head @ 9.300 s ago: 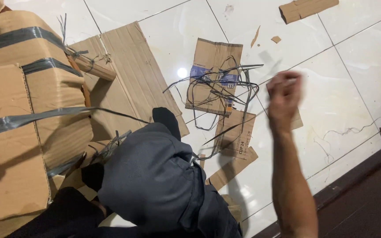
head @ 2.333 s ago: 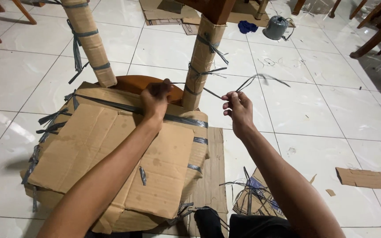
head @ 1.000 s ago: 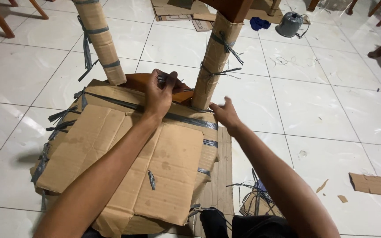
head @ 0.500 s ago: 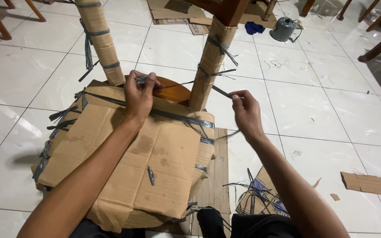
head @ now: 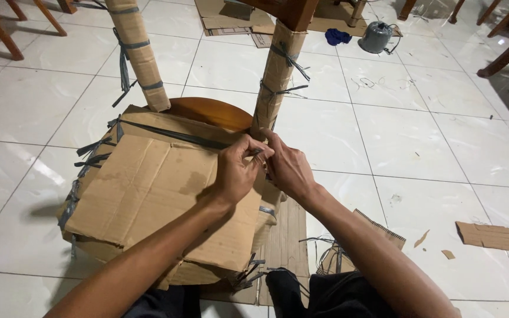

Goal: Wrap a wooden chair with cardboard and secure it with plastic ties

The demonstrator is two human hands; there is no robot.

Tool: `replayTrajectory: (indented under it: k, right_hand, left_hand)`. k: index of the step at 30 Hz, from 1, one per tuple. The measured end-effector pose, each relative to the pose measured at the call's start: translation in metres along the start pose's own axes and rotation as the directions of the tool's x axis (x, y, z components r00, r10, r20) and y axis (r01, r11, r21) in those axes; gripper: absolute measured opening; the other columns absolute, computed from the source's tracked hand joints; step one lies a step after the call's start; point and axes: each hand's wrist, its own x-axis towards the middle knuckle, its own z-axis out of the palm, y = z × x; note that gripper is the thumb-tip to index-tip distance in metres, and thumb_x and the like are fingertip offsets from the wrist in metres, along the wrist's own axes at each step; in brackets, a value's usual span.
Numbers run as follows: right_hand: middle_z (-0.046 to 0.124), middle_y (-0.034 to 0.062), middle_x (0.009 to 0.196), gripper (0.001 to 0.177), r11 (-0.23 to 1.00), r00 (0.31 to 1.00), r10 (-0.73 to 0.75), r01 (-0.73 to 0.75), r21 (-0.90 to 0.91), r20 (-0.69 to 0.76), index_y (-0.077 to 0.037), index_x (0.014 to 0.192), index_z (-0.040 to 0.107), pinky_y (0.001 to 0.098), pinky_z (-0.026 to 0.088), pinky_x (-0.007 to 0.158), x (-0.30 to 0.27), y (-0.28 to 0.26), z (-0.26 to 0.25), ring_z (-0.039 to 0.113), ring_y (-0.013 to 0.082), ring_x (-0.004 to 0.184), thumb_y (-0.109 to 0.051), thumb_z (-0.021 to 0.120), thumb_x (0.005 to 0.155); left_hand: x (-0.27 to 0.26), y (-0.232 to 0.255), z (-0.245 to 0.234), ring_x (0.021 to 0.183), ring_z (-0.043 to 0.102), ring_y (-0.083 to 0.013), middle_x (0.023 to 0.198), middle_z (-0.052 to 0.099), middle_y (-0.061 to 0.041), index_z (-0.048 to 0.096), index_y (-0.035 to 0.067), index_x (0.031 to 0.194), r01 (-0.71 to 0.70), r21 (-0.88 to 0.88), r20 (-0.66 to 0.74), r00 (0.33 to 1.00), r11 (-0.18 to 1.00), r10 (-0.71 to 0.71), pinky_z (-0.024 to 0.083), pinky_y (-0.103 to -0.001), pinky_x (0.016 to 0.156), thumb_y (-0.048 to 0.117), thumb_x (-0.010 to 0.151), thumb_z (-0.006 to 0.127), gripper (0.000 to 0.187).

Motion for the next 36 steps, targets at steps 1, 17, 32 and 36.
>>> replayTrajectory:
  k: [1,17,32,36]
  right_hand:
    - [0.071,0.0215,0.103,0.057,0.999,0.999,-0.031,0.031,0.014,-0.024,-0.011,0.145,0.037,0.0611,0.059,0.072,0.002,0.002,0.001,0.073,0.0472,0.074,-0.003,0.056,0.091]
    - [0.065,0.0069,0.080,0.023,0.971,0.950,-0.165,0.203,0.123,-0.265,-0.016,0.119,0.056,0.0457,0.059,0.060,0.005,0.039,0.021,0.070,0.0336,0.059,-0.014,0.050,0.097]
    - [0.065,0.0126,0.061,0.006,0.877,0.925,0.019,0.167,0.450,-0.380,-0.008,0.102,0.049,0.0440,0.054,0.053,-0.006,-0.021,-0.014,0.068,0.0338,0.053,-0.010,0.046,0.107]
    - [0.069,0.0053,0.062,0.015,0.817,0.920,0.144,0.097,0.568,-0.364,-0.012,0.098,0.053,0.0364,0.053,0.052,-0.007,-0.023,-0.010,0.065,0.0234,0.051,-0.015,0.043,0.109]
  left_hand:
    - [-0.001,0.009,0.001,0.089,0.078,-0.0199,0.088,0.079,-0.010,0.071,0.005,0.086,0.043,-0.055,-0.012,0.999,0.998,-0.044,0.062,-0.032,0.077,0.016,0.091,0.080,0.015]
    - [0.012,0.009,0.019,0.092,0.077,-0.0211,0.091,0.080,-0.011,0.073,0.009,0.083,-0.073,-0.073,-0.009,0.997,0.995,0.072,0.059,-0.036,0.085,0.013,0.090,0.081,0.011]
    - [0.050,-0.016,0.043,0.057,0.066,-0.0105,0.074,0.067,-0.008,0.060,0.000,0.101,0.672,-0.587,0.229,0.673,0.452,-0.703,0.057,-0.020,0.052,0.026,0.098,0.069,0.028]
    - [0.049,-0.055,0.036,0.045,0.064,-0.0168,0.066,0.064,-0.009,0.064,0.001,0.101,0.676,-0.555,0.239,0.688,0.485,-0.686,0.053,-0.028,0.040,0.015,0.096,0.067,0.015]
